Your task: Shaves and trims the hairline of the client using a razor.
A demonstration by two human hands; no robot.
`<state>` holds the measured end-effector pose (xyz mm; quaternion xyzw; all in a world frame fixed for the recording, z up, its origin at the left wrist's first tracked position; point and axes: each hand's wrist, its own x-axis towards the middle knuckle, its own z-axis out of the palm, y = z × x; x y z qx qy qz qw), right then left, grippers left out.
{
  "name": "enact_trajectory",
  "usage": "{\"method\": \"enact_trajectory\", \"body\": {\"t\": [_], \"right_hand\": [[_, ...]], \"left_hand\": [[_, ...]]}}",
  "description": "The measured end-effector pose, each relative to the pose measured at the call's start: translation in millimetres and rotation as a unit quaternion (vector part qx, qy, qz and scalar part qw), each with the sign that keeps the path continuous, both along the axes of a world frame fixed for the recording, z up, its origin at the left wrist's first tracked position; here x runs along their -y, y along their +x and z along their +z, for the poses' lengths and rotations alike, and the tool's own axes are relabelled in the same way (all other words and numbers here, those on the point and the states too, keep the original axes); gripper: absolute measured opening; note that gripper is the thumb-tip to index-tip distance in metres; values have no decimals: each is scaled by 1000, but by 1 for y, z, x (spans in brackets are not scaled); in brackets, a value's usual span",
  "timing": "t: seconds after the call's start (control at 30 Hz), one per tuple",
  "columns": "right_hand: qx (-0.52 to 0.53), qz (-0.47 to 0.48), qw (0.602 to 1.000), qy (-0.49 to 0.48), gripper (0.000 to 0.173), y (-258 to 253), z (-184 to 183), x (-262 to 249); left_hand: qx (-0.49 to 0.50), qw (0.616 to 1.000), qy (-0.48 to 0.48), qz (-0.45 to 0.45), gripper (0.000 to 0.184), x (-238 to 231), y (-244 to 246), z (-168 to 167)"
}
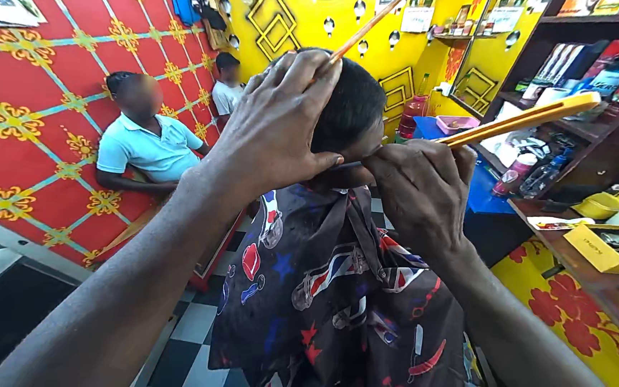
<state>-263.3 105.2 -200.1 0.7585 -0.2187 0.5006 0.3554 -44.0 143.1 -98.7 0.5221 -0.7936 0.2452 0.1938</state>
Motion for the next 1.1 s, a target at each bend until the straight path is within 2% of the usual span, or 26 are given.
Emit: {"method": "enact_trajectory", "body": {"t": [0.27,0.47,0.67,0.83,1.1], "right_hand": [[-36,-34,998,41,20,-2,-7,3],[13,-4,1000,21,20,-1,-1,8],[-42,-20,997,58,20,-4,-13,9],[8,-1,1000,22,22,-3,-8,7],[-43,-19,996,79,21,-7,-38,19]], "left_hand": [[-1,1000,-14,-6,98,6,3,0],[-3,1000,-8,-7,97,8,3,2],[-2,1000,-9,-3,98,9,3,2],[-6,1000,-8,-4,98,11,2,2],[3,1000,-6,-8,99,16,4,3]]}}
